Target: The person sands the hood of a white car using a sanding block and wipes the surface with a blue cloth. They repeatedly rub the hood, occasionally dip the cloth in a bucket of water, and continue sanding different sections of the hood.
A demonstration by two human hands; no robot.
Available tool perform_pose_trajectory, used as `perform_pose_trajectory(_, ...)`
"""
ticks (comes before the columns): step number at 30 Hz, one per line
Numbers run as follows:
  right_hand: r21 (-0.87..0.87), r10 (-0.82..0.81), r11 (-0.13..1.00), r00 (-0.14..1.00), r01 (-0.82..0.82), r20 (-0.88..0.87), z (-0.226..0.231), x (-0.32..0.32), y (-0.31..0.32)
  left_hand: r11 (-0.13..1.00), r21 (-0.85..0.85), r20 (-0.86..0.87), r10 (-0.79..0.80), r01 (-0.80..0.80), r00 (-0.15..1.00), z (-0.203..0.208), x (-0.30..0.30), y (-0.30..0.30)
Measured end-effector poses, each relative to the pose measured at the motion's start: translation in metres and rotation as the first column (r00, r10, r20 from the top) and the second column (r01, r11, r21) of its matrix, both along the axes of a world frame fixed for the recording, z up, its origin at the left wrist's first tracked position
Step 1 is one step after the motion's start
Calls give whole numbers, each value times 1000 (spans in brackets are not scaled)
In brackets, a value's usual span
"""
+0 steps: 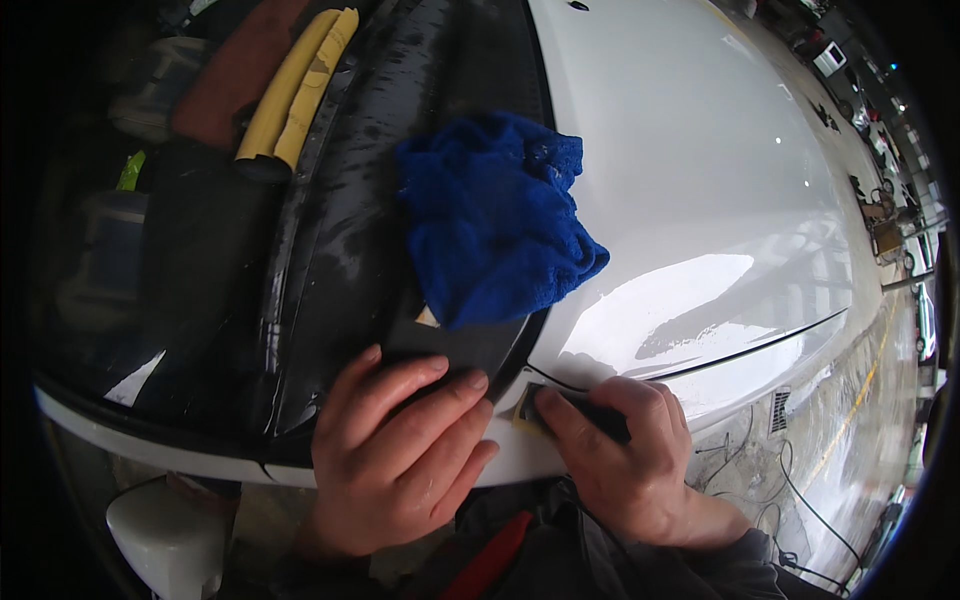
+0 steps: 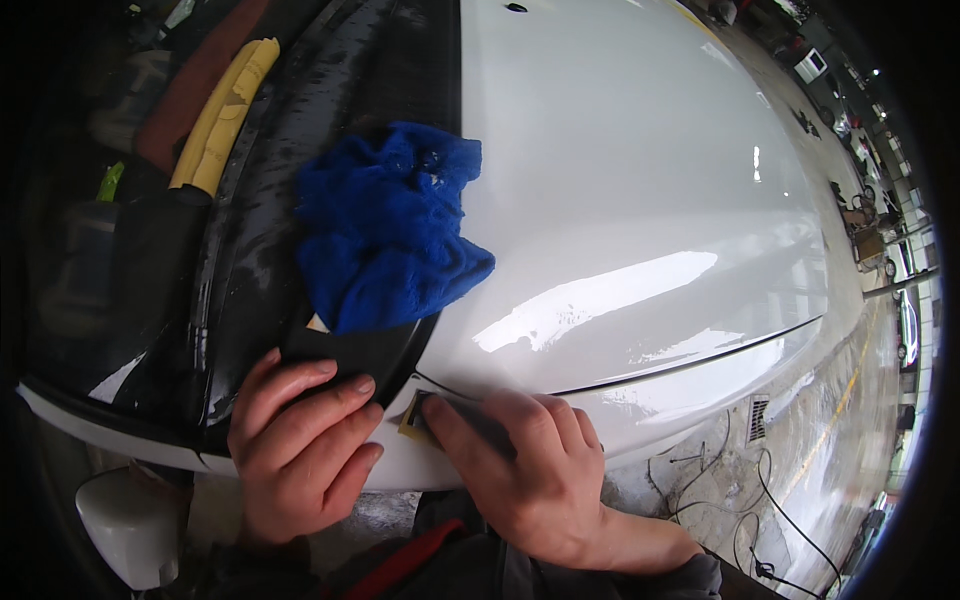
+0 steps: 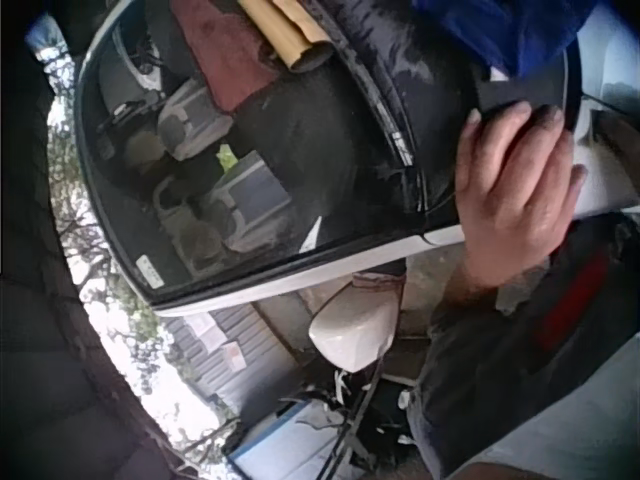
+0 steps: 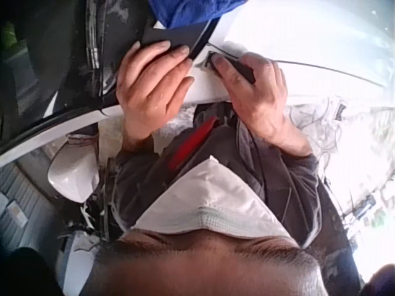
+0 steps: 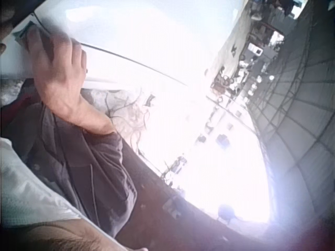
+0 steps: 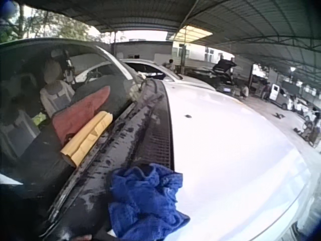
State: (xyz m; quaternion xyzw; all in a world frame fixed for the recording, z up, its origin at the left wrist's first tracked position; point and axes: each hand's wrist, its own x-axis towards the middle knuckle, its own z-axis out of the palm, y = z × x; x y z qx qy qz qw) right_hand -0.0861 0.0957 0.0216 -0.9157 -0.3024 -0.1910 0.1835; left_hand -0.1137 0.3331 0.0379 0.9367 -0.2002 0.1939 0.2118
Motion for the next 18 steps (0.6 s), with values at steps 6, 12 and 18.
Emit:
perform_pose_trajectory(6, -66, -9, 998, 1000, 9, -7, 4, 6, 6, 1000, 21, 7, -18, 18, 1000, -8, -2, 4)
perform_pose_trajectory(12, -73, -64, 995, 998, 63, -11, -1, -2, 14, 994, 91, 5, -54, 53, 999, -7, -4, 8)
perform_pose_trajectory(18, -26, -93, 995, 995, 92, -31, 2, -5, 19, 994, 74, -7, -82, 82, 997, -6, 1, 11)
